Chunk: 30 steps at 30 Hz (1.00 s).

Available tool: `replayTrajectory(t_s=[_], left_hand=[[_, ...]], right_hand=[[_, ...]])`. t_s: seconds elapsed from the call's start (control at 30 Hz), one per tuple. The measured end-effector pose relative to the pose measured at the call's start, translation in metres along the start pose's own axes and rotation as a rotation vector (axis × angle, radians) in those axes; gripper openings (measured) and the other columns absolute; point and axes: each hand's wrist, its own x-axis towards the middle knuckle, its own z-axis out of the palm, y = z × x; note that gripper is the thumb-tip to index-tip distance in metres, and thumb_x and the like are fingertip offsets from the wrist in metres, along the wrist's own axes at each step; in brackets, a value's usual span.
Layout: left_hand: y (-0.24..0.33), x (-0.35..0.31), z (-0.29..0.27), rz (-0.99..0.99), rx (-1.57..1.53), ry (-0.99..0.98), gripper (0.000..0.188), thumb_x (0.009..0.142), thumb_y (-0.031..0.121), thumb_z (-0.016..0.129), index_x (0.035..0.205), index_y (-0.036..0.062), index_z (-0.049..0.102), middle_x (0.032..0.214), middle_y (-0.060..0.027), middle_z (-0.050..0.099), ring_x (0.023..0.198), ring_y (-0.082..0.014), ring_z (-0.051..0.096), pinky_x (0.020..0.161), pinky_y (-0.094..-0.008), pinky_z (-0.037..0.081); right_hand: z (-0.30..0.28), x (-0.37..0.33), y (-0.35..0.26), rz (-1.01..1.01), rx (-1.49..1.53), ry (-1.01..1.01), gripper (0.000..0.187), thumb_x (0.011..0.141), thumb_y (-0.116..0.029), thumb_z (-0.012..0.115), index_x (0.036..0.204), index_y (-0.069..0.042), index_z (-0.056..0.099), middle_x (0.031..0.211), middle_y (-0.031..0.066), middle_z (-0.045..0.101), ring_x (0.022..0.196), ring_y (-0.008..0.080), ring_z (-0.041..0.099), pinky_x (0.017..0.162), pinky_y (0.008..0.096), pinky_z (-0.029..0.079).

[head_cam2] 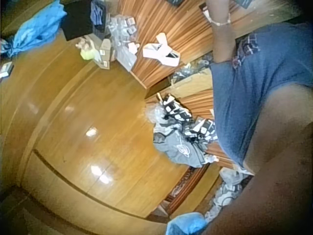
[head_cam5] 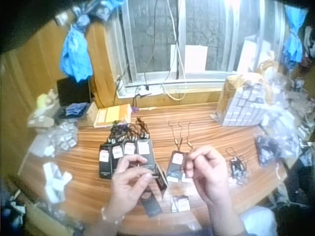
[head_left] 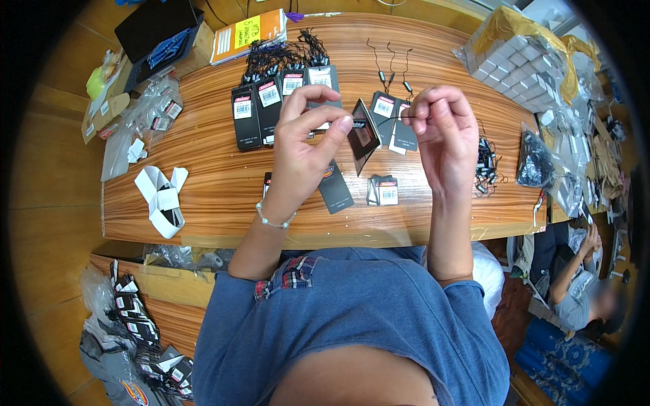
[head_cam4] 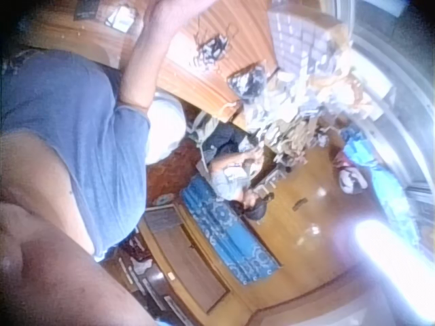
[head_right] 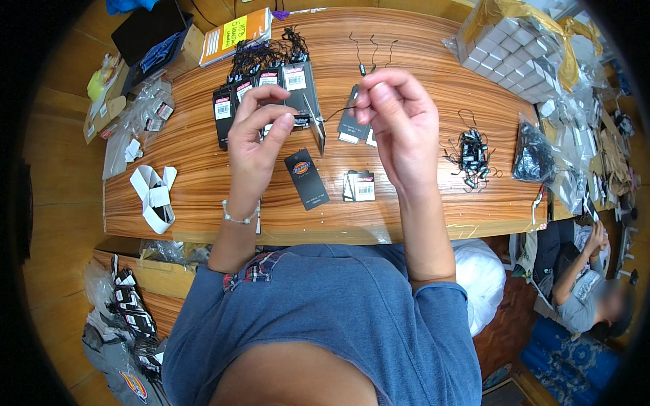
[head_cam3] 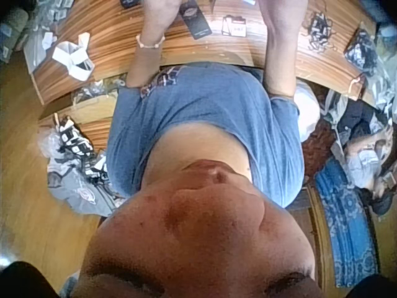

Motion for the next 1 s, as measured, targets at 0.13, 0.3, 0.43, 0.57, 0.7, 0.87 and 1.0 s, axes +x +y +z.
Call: replayTrajectory(t_s=[0.13,0.3,0.43,0.57,0.7,0.87,1.0], left_hand=[[0.008,0.005,-0.005,-0.032,-0.061,-0.020,0.009,0.077,0.006,0.063,0.083,0.0004,0.065,0.084,-0.0064,0.057,0.079,-0.0154,0.054,0.073,-0.0271,0.043],[0.016,0.006,0.001,-0.095,-0.196,0.012,0.011,0.077,0.002,0.062,0.088,0.0010,0.066,0.082,-0.0068,0.063,0.077,-0.0130,0.058,0.070,-0.0239,0.045],[0.015,0.006,-0.002,-0.022,-0.171,-0.004,0.015,0.076,-0.002,0.062,0.090,0.0015,0.066,0.086,-0.0075,0.064,0.080,-0.0128,0.059,0.071,-0.0237,0.047],[0.020,0.005,-0.003,-0.069,-0.225,-0.003,0.017,0.076,-0.004,0.061,0.090,0.0014,0.066,0.087,-0.0077,0.064,0.082,-0.0134,0.060,0.073,-0.0244,0.047],[0.021,0.005,-0.003,-0.092,-0.245,-0.069,0.017,0.076,-0.003,0.061,0.091,0.0017,0.066,0.088,-0.0080,0.064,0.083,-0.0140,0.060,0.074,-0.0247,0.047],[0.020,0.006,-0.005,-0.108,-0.187,-0.165,0.018,0.075,-0.003,0.060,0.091,0.0019,0.067,0.087,-0.0086,0.065,0.082,-0.0153,0.060,0.072,-0.0249,0.047],[0.021,0.010,-0.010,-0.040,-0.069,-0.244,0.018,0.074,-0.003,0.061,0.090,0.0021,0.067,0.085,-0.0090,0.065,0.078,-0.0166,0.061,0.068,-0.0246,0.048]], right_hand=[[0.018,-0.006,-0.006,0.098,-0.459,0.016,0.020,0.084,-0.002,0.054,0.104,0.001,0.054,0.078,0.0012,0.055,0.072,0.0057,0.052,0.066,0.0179,0.042],[0.026,-0.007,-0.004,0.018,-0.467,0.024,0.023,0.081,0.000,0.057,0.103,0.000,0.053,0.079,0.0006,0.055,0.074,0.0051,0.051,0.067,0.0175,0.040],[0.025,-0.008,-0.004,0.035,-0.492,0.017,0.022,0.081,0.000,0.057,0.102,0.001,0.052,0.079,0.0011,0.056,0.074,0.0057,0.052,0.068,0.0188,0.040],[0.028,-0.008,-0.003,0.055,-0.564,-0.021,0.023,0.080,0.000,0.057,0.102,0.001,0.051,0.077,0.0019,0.056,0.073,0.0065,0.052,0.067,0.0195,0.040],[0.027,-0.007,-0.001,0.078,-0.573,-0.054,0.024,0.080,0.001,0.057,0.102,0.001,0.049,0.075,0.0024,0.056,0.072,0.0067,0.052,0.067,0.0199,0.040],[0.024,-0.007,-0.002,0.170,-0.539,-0.074,0.025,0.079,0.003,0.057,0.101,0.000,0.046,0.074,0.0024,0.055,0.072,0.0066,0.053,0.066,0.0200,0.040],[0.024,-0.008,-0.005,0.245,-0.537,-0.087,0.023,0.079,0.002,0.058,0.099,0.000,0.046,0.073,0.0014,0.054,0.071,0.0066,0.053,0.064,0.0196,0.041]])
